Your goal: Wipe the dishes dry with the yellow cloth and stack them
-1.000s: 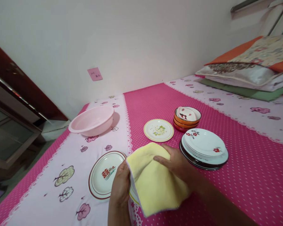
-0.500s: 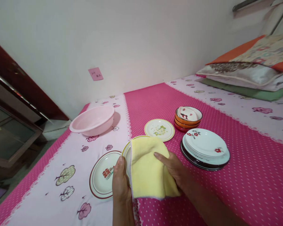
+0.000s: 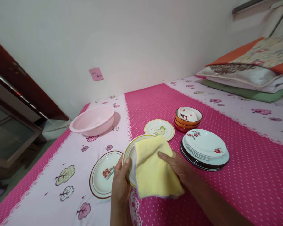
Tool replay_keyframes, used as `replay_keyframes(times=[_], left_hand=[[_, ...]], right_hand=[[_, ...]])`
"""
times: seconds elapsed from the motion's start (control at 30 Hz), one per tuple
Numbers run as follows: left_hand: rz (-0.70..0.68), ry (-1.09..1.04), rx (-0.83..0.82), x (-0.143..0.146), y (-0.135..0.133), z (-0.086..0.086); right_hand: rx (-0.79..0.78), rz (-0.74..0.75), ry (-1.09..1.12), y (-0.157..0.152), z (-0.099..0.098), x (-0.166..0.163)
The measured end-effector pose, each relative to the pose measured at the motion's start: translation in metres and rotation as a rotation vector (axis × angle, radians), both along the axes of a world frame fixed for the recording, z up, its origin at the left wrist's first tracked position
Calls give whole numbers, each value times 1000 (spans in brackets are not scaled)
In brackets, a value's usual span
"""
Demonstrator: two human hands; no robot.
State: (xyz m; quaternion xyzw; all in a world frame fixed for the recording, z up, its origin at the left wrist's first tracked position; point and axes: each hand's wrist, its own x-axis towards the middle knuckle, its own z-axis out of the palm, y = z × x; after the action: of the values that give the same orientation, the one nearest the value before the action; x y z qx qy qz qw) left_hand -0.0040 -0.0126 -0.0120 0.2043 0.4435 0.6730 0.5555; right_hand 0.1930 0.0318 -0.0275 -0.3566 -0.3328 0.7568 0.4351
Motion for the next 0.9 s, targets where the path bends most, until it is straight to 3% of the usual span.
replay_keyframes(times=[0.1,0.23,0.53,0.9], left_hand=[[-149,68,22,-5,-2,5],[-183,159,51,-10,-5,4],[-112,141,67,-9,-2,0],[112,11,9,6,3,1]], right_hand=[[58,71,-39,0,4,7],[91,119,-39,-3,8,7],[50,92,25,-6,4,-1],[-145,-67,183,-16,0,-21]])
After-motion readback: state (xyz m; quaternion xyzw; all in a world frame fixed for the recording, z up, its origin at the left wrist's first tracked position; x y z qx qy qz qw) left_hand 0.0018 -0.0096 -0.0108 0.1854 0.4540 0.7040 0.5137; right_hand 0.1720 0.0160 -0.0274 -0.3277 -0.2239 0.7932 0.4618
